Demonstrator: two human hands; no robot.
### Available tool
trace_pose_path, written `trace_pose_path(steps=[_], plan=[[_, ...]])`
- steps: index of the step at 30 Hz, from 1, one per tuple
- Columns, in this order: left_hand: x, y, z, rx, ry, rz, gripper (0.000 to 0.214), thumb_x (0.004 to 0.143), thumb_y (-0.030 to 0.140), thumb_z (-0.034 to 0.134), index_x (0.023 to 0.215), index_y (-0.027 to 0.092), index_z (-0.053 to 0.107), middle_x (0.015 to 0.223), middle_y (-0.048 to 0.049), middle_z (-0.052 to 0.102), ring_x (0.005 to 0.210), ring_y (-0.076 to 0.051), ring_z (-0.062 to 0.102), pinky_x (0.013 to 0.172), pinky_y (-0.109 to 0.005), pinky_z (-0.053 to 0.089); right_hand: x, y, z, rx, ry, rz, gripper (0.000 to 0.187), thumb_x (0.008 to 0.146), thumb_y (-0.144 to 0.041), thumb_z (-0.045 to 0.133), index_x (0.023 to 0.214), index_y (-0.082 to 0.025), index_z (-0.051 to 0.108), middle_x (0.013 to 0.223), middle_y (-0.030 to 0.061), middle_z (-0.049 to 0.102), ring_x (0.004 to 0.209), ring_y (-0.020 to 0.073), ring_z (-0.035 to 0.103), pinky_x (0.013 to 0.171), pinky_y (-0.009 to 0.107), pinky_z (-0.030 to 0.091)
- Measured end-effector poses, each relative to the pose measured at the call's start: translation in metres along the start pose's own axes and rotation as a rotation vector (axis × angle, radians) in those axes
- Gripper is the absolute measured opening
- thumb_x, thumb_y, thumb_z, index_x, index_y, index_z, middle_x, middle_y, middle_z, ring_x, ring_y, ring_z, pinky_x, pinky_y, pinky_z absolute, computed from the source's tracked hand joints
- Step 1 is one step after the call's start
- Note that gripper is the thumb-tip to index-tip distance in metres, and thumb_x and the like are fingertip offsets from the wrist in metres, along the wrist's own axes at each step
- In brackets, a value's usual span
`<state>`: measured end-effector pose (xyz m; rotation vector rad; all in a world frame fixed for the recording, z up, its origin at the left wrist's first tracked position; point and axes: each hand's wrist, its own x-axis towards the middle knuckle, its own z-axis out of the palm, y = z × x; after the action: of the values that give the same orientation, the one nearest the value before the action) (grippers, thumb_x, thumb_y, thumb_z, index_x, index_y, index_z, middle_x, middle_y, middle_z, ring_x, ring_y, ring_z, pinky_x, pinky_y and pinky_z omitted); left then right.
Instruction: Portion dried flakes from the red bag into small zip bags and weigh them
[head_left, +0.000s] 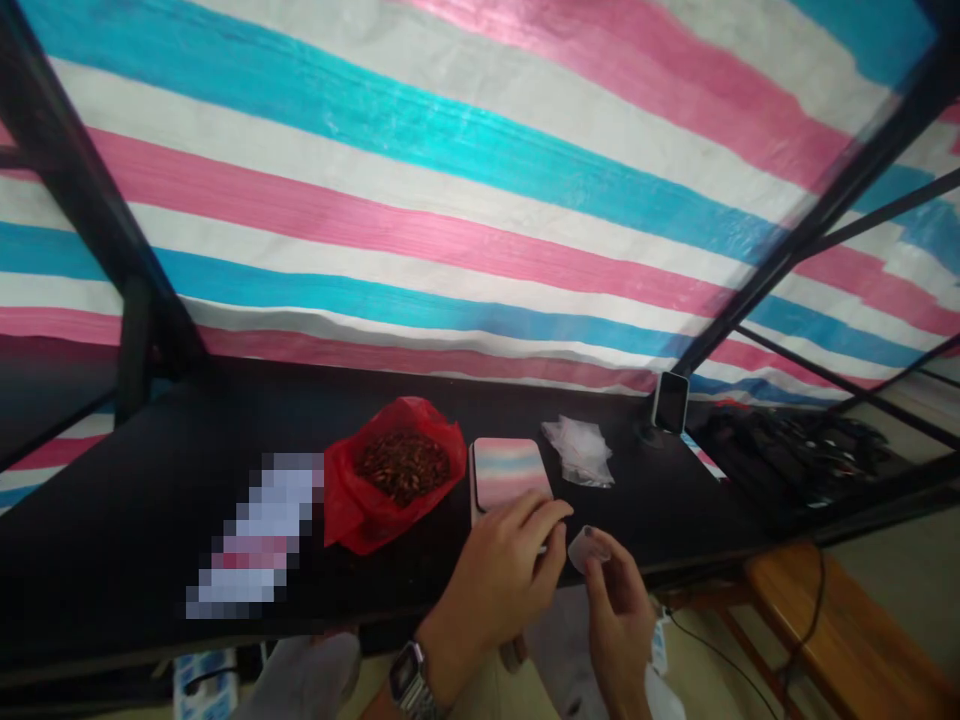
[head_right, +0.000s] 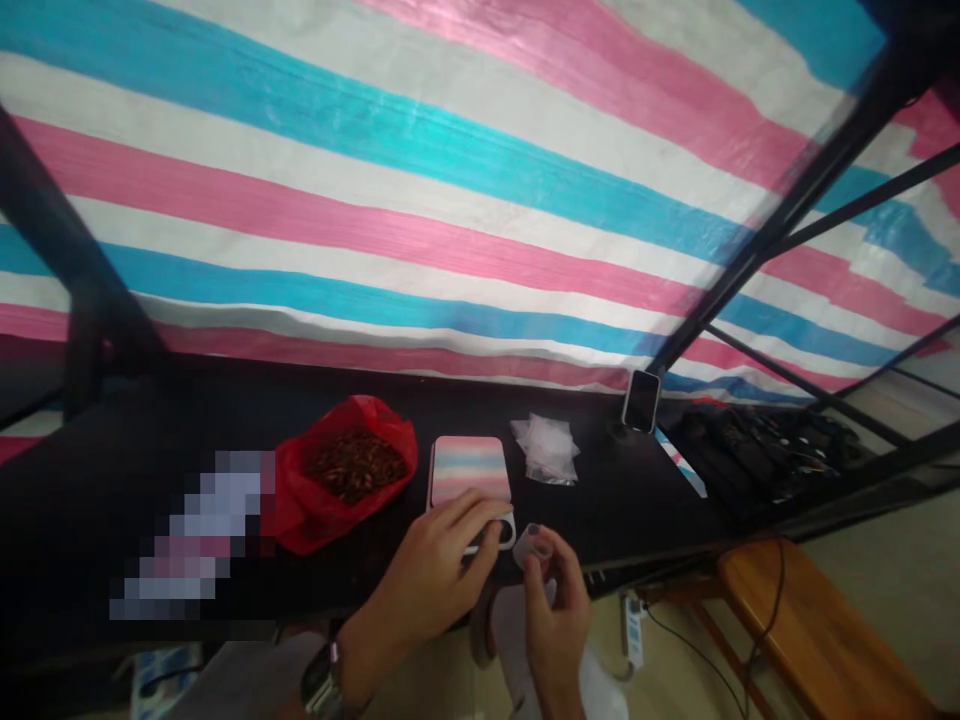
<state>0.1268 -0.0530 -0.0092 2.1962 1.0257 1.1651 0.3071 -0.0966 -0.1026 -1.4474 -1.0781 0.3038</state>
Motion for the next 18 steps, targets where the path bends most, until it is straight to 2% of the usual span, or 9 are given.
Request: trace_pose_path(steps=[3, 7, 12, 15, 18], plan=[[-0.002, 0.000, 0.019, -0.002, -0.028, -0.056, 0.032, 0.106, 0.022, 0.049, 0.131, 0.023, 0.068, 0.123, -0.0094, 0.076, 0.115, -0.025, 0.071, 0.102, -0.042, 0.057, -0.001, -0.001, 0.002, -0.054, 0.012, -0.125, 0.034, 0.093, -0.047, 0.073, 0.115, -0.023, 0.077, 0.110, 0.0122, 0.079, 0.093, 0.0272, 0.075, 0.077, 0.040, 0.062], [-0.006, -0.005, 0.033, -0.020, -0.061, -0.122, 0.041, 0.103, 0.028, 0.062, 0.143, 0.024, 0.062, 0.135, -0.0101, 0.073, 0.126, -0.029, 0.067, 0.110, -0.049, 0.055, 0.006, -0.003, -0.001, -0.113, -0.047, -0.289, 0.026, 0.095, -0.042, 0.072, 0.113, -0.026, 0.080, 0.107, 0.0109, 0.076, 0.092, 0.0274, 0.073, 0.073, 0.038, 0.060], [-0.006, -0.006, 0.035, -0.066, -0.133, -0.111, 0.034, 0.102, 0.027, 0.066, 0.136, 0.026, 0.067, 0.130, -0.0050, 0.075, 0.123, -0.027, 0.067, 0.108, -0.047, 0.054, 0.006, 0.010, -0.009, -0.181, -0.109, -0.328, 0.031, 0.096, -0.041, 0.072, 0.124, -0.028, 0.078, 0.106, 0.0099, 0.076, 0.086, 0.0268, 0.072, 0.071, 0.038, 0.058], [-0.005, -0.013, 0.031, -0.034, -0.035, -0.037, 0.025, 0.105, 0.026, 0.061, 0.129, 0.024, 0.069, 0.122, -0.0058, 0.076, 0.115, -0.025, 0.068, 0.102, -0.043, 0.055, 0.013, 0.016, -0.010, -0.238, -0.030, -0.282, 0.036, 0.095, -0.045, 0.073, 0.125, -0.025, 0.076, 0.106, 0.0106, 0.075, 0.086, 0.0268, 0.069, 0.076, 0.039, 0.056], [-0.002, -0.031, 0.025, 0.033, 0.159, 0.005, 0.024, 0.108, 0.018, 0.049, 0.113, 0.021, 0.072, 0.106, -0.0062, 0.076, 0.102, -0.023, 0.068, 0.094, -0.039, 0.053, 0.029, 0.020, -0.009, -0.357, 0.067, -0.186, 0.048, 0.095, -0.059, 0.069, 0.126, -0.022, 0.075, 0.101, 0.0112, 0.075, 0.081, 0.0269, 0.064, 0.077, 0.040, 0.051]])
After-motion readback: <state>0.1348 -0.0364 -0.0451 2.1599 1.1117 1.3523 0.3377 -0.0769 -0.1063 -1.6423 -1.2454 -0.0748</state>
